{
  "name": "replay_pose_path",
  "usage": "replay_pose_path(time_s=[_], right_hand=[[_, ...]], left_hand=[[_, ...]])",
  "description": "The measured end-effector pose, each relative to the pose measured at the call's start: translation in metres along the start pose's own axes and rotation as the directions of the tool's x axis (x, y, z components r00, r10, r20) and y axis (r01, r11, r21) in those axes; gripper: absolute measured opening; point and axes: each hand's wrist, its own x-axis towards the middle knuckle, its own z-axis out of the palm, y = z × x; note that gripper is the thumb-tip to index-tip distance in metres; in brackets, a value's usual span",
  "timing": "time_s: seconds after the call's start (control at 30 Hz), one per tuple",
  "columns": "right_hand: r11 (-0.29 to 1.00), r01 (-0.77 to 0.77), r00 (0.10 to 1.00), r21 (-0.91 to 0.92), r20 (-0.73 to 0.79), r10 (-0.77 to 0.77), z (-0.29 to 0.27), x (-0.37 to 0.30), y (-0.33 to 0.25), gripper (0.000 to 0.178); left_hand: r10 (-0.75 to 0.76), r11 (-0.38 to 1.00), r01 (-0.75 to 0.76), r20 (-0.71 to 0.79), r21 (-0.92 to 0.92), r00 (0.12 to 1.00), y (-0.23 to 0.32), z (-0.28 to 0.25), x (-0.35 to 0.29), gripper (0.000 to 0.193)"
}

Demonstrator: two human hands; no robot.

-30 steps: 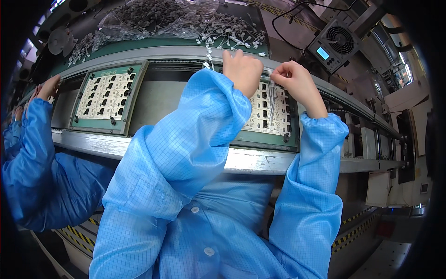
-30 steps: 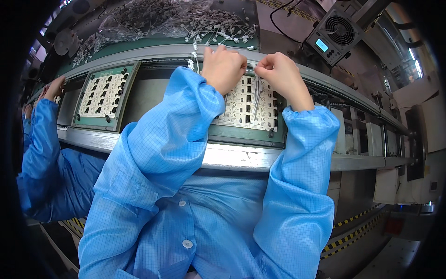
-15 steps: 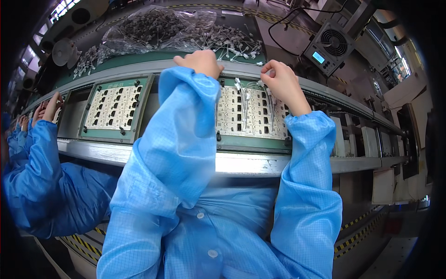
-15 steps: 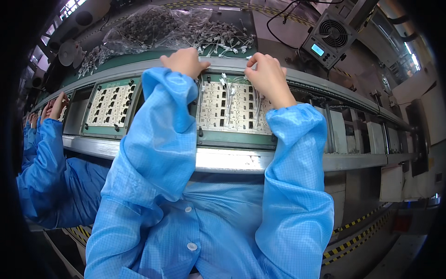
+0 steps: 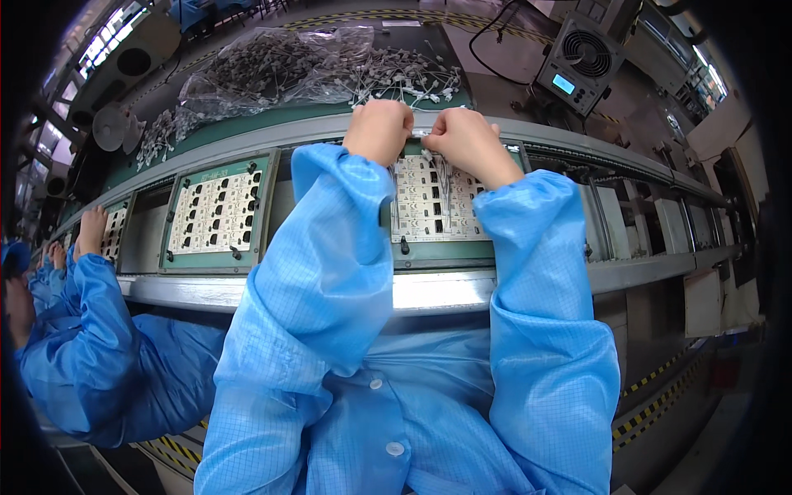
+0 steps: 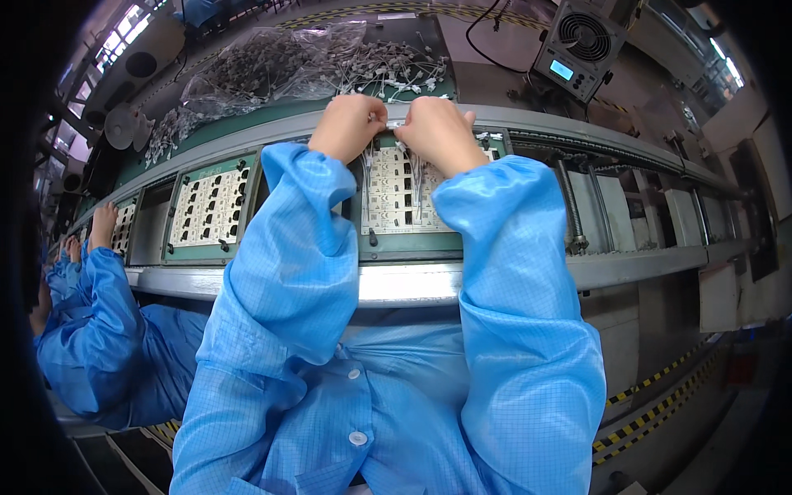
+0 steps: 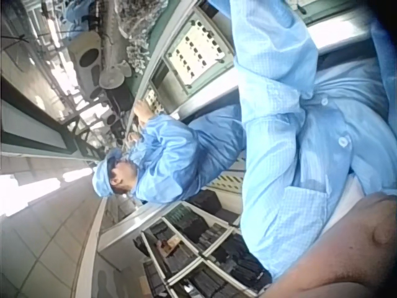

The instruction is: Inserting small electronic components into a printed circuit board on an assembly line.

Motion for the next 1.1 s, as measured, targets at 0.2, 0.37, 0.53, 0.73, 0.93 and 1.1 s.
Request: replay_pose_path(time_s=[0.2,0.37,0.53,0.73,0.93,1.1], right_hand=[[0.937,0.13,0.988,0.325,0.039,-0.151,0.008,0.004,0.029,0.019],[0.957,0.127,0.991,0.26,0.002,-0.132,0.018,0.002,0.028,0.017],[0.974,0.21,0.976,0.082,-0.081,-0.203,0.015,-0.003,0.022,0.02],[0.967,0.208,0.977,0.146,-0.076,-0.198,0.011,-0.002,0.027,0.017],[0.991,0.133,0.991,-0.002,-0.033,-0.133,0.015,-0.002,0.02,0.018],[0.988,0.151,0.988,-0.019,-0.034,-0.151,0.01,-0.003,0.017,0.022]], left_hand=[[0.376,0.926,-0.378,-0.075,-0.018,0.924,-0.009,0.006,-0.004,0.008],[0.32,0.926,-0.327,-0.069,-0.189,0.945,-0.008,0.012,-0.007,0.022],[0.226,0.916,-0.243,-0.091,-0.318,0.97,-0.006,0.005,-0.01,0.033],[0.266,0.938,-0.269,-0.043,-0.22,0.963,-0.002,0.007,-0.01,0.035],[0.173,0.962,-0.182,-0.062,-0.201,0.983,-0.004,0.002,-0.014,0.033],[0.179,0.975,-0.196,-0.159,-0.101,0.971,-0.011,-0.03,-0.022,0.024]])
